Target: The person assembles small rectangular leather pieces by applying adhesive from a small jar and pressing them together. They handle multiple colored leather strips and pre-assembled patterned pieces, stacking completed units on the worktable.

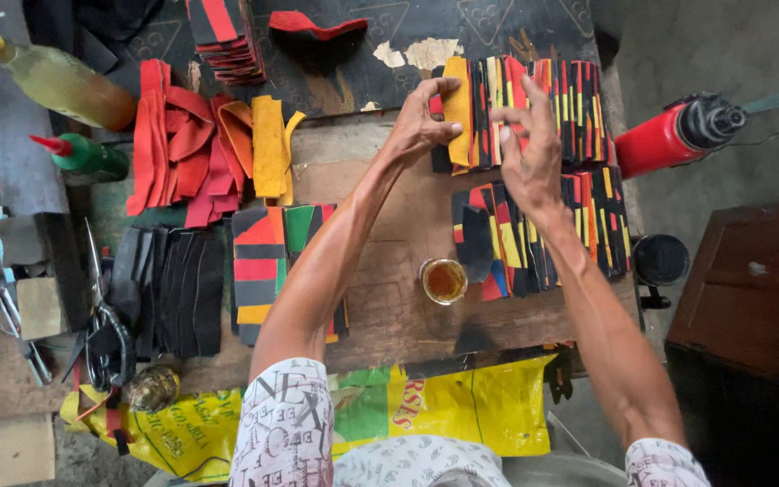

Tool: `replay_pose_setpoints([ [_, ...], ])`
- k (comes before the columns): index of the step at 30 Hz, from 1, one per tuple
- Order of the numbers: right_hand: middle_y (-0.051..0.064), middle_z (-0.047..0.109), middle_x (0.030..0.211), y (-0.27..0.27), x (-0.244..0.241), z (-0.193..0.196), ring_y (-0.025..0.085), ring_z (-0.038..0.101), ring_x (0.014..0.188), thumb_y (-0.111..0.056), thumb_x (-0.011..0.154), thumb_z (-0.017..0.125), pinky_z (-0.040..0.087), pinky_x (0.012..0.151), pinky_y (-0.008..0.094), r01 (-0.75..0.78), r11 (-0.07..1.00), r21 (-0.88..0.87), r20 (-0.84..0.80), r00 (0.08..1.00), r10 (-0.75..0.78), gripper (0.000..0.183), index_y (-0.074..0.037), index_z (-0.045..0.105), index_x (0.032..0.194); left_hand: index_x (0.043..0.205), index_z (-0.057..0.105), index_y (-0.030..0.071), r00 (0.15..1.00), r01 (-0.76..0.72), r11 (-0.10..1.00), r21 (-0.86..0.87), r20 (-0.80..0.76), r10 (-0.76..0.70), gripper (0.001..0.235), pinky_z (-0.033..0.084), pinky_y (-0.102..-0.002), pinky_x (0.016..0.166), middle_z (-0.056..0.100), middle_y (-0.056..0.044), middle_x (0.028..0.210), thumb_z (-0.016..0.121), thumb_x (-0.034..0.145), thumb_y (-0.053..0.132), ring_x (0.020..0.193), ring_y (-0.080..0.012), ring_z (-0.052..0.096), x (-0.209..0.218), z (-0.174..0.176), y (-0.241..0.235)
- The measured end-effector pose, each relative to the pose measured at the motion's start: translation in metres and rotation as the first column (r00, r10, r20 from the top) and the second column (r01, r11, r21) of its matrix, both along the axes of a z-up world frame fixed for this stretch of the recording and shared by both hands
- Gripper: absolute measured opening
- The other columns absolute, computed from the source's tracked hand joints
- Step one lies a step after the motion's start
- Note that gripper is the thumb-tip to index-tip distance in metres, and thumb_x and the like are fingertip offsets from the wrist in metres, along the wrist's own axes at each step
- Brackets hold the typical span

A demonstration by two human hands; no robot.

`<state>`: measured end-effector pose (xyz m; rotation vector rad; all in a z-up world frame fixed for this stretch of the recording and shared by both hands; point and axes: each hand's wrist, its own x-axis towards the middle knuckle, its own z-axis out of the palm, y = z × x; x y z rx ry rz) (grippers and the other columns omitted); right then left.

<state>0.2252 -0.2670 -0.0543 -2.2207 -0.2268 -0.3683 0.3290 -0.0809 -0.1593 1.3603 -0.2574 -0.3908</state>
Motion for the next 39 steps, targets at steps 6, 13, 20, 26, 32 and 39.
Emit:
replay_pose_setpoints([
  [6,0.007,0.078,0.123,-0.003,0.047,-0.013,0.025,0.063,0.131,0.01,0.1,0.05,0.033,0.115,0.047,-0.036,0.991,-0.131,0.04,0.998,0.041,0.069,-0.006,0.028,0.163,0.141,0.053,-0.006,0.991,0.013,1.0,0.012,0.129,-0.014,0.07,0.064,-0.034,0.092,0.052,-0.016,0.141,0.08,0.076,-0.004,0.122,-0.0252,0.064,0.004,0.001,0.0],
  [13,0.011,0.073,0.121,-0.006,0.061,-0.016,0.031,0.056,0.123,0.014,0.087,0.052,0.036,0.115,0.047,-0.032,0.978,-0.205,0.057,0.997,0.044,0.074,-0.004,0.039,0.158,0.14,0.052,-0.006,0.98,-0.01,0.989,0.144,0.196,-0.019,0.071,0.047,-0.038,0.114,0.051,-0.018,0.141,0.081,0.075,-0.003,0.135,-0.0303,0.053,0.004,-0.004,-0.005],
  [20,0.006,0.075,0.121,-0.006,0.064,-0.02,0.026,0.056,0.121,0.016,0.087,0.05,0.041,0.111,0.042,-0.03,0.978,-0.207,0.041,0.998,0.039,0.072,-0.005,0.048,0.155,0.136,0.05,-0.002,0.998,0.029,0.994,0.103,0.052,-0.035,0.068,0.057,-0.04,0.101,0.047,-0.014,0.134,0.074,0.073,0.0,0.128,-0.0297,0.055,0.003,0.0,-0.007],
  [26,-0.003,0.079,0.121,-0.001,0.076,-0.025,0.025,0.054,0.125,0.017,0.09,0.05,0.027,0.11,0.048,-0.189,0.924,-0.334,-0.016,0.981,0.195,0.082,-0.004,0.028,0.166,0.137,0.056,-0.004,0.924,-0.045,0.966,0.253,0.378,-0.056,0.067,0.053,-0.042,0.109,0.053,-0.016,0.132,0.084,0.076,-0.001,0.127,-0.033,0.058,0.007,-0.006,-0.006],
  [32,-0.004,0.077,0.125,-0.01,0.082,-0.026,0.028,0.05,0.119,0.01,0.084,0.057,0.024,0.096,0.046,-0.21,0.846,-0.49,-0.096,0.978,0.188,0.093,-0.005,0.018,0.167,0.141,0.042,-0.005,0.986,0.121,0.974,0.19,0.09,-0.14,0.076,0.065,-0.034,0.065,0.037,-0.017,0.139,0.075,0.072,-0.004,0.12,-0.0368,0.061,0.004,0.01,-0.006],
  [39,-0.003,0.077,0.12,-0.008,0.081,-0.031,0.025,0.054,0.12,-0.004,0.096,0.07,0.024,0.1,0.048,-0.224,0.853,-0.471,-0.089,0.974,0.206,0.092,-0.009,0.015,0.169,0.146,0.036,0.001,0.997,0.077,0.945,0.319,-0.029,-0.072,0.084,0.064,-0.038,0.059,0.035,-0.016,0.137,0.072,0.07,-0.003,0.116,-0.0374,0.062,-0.006,0.011,-0.01],
])
